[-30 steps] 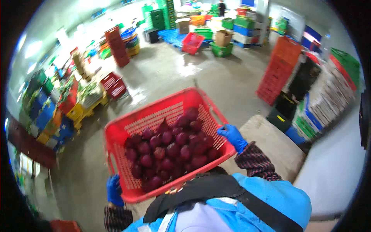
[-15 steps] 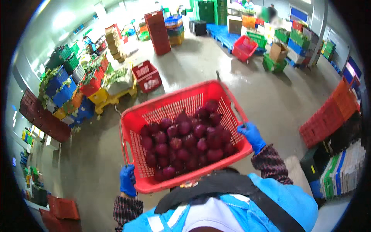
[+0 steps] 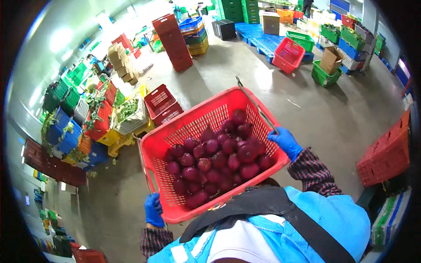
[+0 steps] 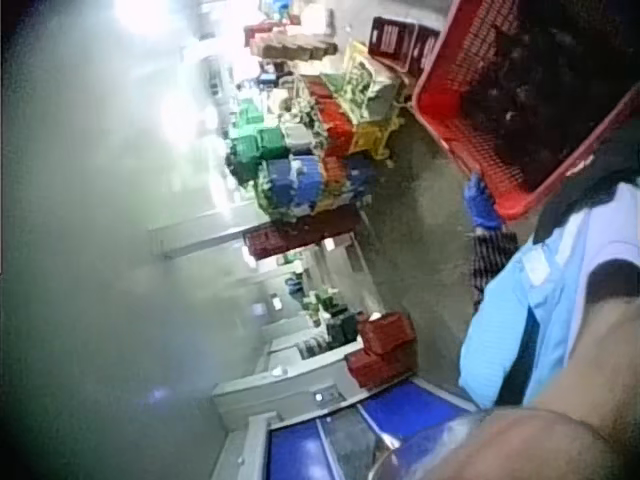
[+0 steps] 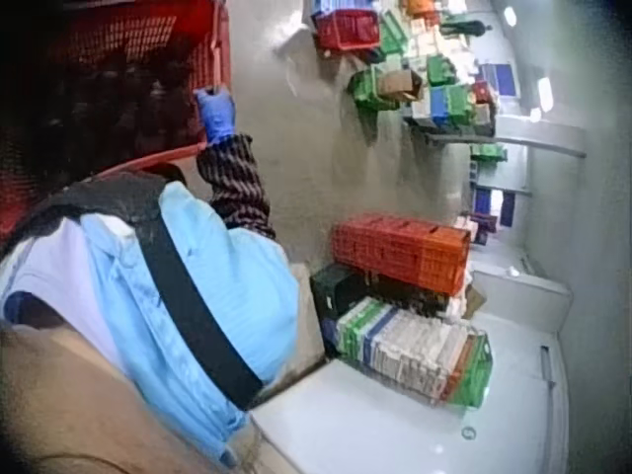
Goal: Carrying a basket of red onions to a scale and weighing them.
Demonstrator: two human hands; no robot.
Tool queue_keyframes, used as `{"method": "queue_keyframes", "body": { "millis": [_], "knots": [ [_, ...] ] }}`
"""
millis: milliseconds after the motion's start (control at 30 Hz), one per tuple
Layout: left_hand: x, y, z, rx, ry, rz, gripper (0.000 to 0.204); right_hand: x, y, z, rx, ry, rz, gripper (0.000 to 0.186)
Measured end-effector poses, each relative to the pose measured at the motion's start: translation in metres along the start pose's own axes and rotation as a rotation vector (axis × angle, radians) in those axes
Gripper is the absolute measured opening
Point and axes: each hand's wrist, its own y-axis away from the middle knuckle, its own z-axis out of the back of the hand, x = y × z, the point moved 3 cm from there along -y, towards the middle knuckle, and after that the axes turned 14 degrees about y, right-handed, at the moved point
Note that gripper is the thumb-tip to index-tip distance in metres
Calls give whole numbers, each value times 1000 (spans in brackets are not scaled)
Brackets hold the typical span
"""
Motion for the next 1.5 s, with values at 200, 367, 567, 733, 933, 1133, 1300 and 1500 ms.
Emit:
{"method": "queue_keyframes", "body": {
  "millis": [200, 367, 567, 733, 933, 1133, 1300, 1500],
  "knots": [
    [-34, -51, -62, -9, 104, -79, 14, 62, -138, 11, 95, -4, 59, 26],
    [-52, -123, -86, -86, 124, -90, 13, 88, -237, -32, 179, -40, 81, 26],
    [-94, -231, -136, -131, 96, -45, 14, 98, -367, -75, 242, -63, 105, 24],
    [-140, -331, -199, -147, 95, -50, 16, 116, -488, -98, 211, -9, 73, 27],
    [-164, -451, -268, -192, 204, -126, 15, 149, -666, -129, 268, -15, 152, 28],
    [-200, -498, -334, -337, 241, -180, 20, 212, -797, -169, 334, 34, 283, 28],
    [-234, -580, -365, -467, 244, -198, 25, 260, -924, -236, 467, 0, 304, 31],
    [-286, -690, -378, -594, 229, -173, 20, 319, -1047, -312, 523, 118, 395, 32]
  ]
}}
